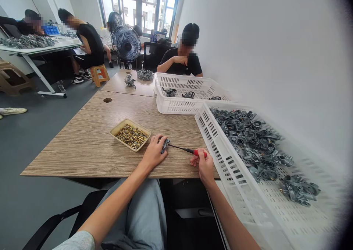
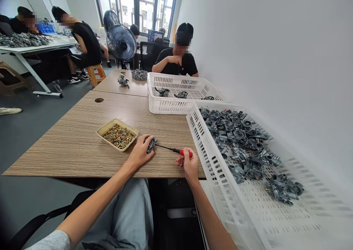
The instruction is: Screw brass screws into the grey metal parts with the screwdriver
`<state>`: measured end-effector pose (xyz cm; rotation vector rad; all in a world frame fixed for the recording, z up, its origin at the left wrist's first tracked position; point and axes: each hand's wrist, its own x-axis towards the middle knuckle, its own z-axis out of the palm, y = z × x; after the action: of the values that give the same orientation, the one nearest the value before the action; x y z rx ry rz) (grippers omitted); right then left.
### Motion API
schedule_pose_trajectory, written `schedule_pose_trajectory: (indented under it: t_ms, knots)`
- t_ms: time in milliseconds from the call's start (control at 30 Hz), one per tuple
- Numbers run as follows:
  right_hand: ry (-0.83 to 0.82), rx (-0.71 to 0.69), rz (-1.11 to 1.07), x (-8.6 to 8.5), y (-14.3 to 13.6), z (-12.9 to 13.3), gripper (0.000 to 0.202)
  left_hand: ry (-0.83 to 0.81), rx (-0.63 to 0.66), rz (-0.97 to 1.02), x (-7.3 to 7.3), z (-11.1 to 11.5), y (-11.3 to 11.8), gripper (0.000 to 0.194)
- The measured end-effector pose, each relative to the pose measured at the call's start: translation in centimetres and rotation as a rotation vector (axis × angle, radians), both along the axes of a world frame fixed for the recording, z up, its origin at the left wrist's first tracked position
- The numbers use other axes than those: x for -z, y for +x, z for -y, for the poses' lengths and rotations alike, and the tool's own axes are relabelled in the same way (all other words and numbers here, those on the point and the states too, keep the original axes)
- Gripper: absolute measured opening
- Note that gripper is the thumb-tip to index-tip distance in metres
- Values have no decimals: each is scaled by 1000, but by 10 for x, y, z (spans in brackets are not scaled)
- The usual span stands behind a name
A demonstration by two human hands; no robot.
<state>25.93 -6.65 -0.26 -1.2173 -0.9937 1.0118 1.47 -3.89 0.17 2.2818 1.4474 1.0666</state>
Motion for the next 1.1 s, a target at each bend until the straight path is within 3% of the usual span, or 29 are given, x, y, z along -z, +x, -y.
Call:
schedule_pose_trajectory:
  t_ms: [1100]
  knots:
    - [26, -6, 30, 2, 1, 1, 41, 27, -7, -23, 1, 0, 0, 62]
